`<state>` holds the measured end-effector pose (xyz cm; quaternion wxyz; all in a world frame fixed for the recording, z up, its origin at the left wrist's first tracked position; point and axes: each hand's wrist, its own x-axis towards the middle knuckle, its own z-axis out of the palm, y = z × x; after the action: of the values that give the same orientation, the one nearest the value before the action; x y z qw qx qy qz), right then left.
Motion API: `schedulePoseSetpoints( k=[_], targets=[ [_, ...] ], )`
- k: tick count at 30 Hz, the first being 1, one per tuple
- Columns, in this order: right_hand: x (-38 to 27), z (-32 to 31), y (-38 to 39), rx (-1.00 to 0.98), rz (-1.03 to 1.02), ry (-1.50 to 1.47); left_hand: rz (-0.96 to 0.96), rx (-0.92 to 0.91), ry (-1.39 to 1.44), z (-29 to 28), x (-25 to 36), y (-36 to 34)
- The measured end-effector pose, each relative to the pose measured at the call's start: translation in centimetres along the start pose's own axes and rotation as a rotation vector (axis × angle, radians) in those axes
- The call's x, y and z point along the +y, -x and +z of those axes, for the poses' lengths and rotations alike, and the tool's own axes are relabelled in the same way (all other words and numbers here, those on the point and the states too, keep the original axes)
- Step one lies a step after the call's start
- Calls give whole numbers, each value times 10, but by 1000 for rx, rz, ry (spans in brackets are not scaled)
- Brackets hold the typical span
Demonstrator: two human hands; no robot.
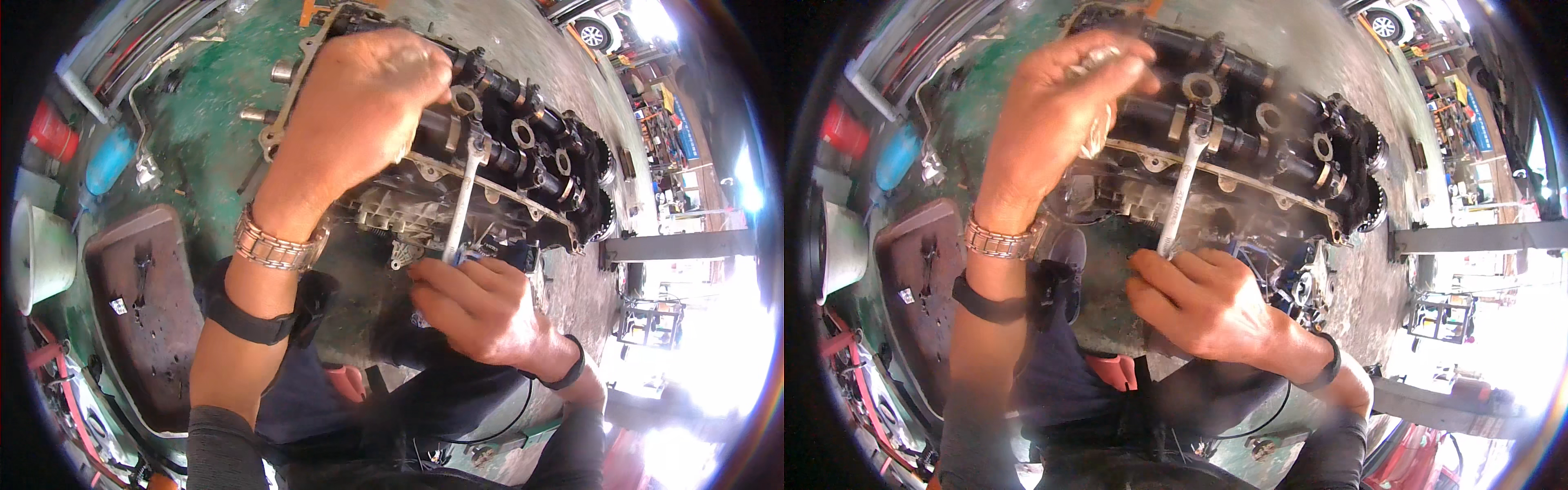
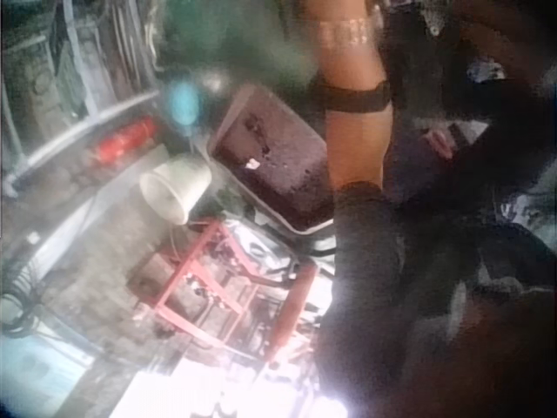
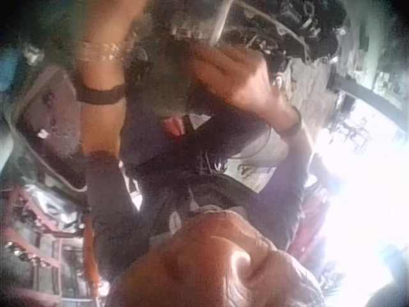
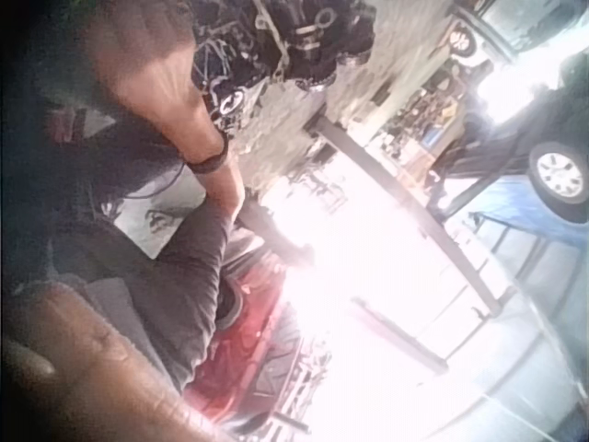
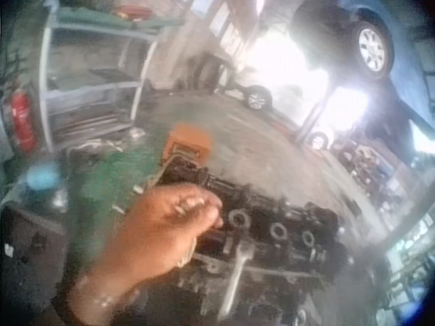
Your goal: The person uses a wrench to tighten bolts on an engine block while holding a small component by hand.
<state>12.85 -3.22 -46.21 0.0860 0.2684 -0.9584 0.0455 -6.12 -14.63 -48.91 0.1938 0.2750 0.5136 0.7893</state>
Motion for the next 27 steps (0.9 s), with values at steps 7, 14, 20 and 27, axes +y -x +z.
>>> schedulePoseSetpoints(
  k=[7,14,20,27],
  targets=[
    [12,-1,59,128,182,-181,-45,-150,-201,17,-9,5],
    [29,-4,91,436,587,-629,-36,-198,-235,20,-13,5],
    [56,-13,88,765,784,-977,73,-197,-289,21,-15,4],
    [97,-27,70,899,958,-1081,137,-142,-343,24,-14,6]
  ],
)
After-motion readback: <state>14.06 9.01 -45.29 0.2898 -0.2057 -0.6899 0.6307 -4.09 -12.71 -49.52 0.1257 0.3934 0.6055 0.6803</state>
